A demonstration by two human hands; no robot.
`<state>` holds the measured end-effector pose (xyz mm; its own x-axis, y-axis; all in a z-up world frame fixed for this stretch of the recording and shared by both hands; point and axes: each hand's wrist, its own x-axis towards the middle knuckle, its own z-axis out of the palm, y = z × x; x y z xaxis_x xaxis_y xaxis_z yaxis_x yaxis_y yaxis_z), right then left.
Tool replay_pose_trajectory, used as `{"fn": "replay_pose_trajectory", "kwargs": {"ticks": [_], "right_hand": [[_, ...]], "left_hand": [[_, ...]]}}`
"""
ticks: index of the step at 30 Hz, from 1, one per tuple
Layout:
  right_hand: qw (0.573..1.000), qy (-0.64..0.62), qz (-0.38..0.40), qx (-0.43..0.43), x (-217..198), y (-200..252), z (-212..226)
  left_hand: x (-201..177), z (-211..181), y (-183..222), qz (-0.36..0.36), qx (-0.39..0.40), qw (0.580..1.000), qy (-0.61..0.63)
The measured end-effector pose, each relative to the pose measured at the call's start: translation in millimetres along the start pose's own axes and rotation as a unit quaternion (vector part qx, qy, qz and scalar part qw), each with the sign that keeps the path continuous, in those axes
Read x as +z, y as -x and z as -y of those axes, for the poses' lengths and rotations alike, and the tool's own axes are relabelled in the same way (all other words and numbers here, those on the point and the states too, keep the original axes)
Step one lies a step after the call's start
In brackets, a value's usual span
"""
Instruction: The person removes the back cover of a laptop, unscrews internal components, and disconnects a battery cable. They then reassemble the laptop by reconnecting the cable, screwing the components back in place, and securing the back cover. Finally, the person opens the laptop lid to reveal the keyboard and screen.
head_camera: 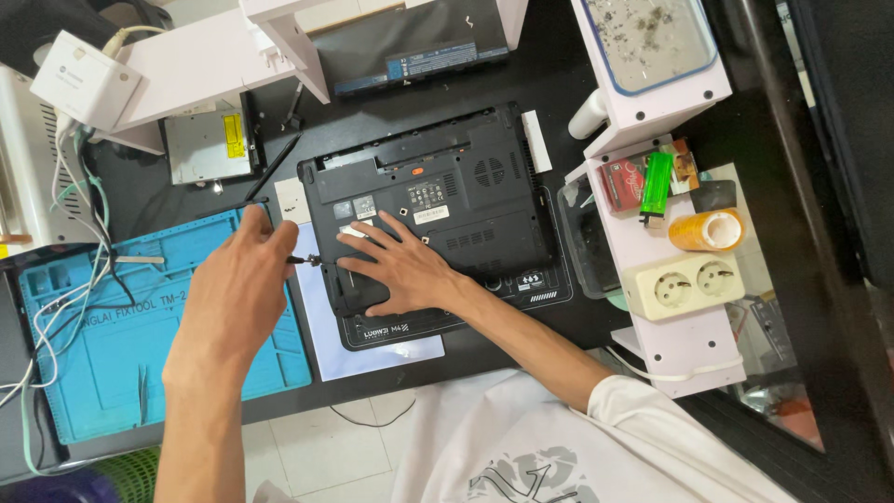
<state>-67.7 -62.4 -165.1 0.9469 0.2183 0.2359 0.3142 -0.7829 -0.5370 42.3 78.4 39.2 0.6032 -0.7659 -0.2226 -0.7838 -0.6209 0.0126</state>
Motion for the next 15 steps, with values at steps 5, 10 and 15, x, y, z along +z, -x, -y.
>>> {"fn": "replay_pose_trajectory", "kwargs": {"ticks": [5,10,15], "right_hand": [[1.000,0.004,0.005,0.001,1.5,-0.5,-0.4],[1.000,0.010,0.015,0.005,0.0,-0.9,0.2],[1.000,0.012,0.007,0.001,-0.2,-2.0,0.3]], "left_hand": [[10.2,1.8,-5.3,-0.008,-0.001,0.999,-0.039],[14.2,-0.8,-2.6,-0.032,0.024,0.998,-0.046],[14.1,-6.5,-5.2,-0.044,0.029,0.997,-0.052]]}}
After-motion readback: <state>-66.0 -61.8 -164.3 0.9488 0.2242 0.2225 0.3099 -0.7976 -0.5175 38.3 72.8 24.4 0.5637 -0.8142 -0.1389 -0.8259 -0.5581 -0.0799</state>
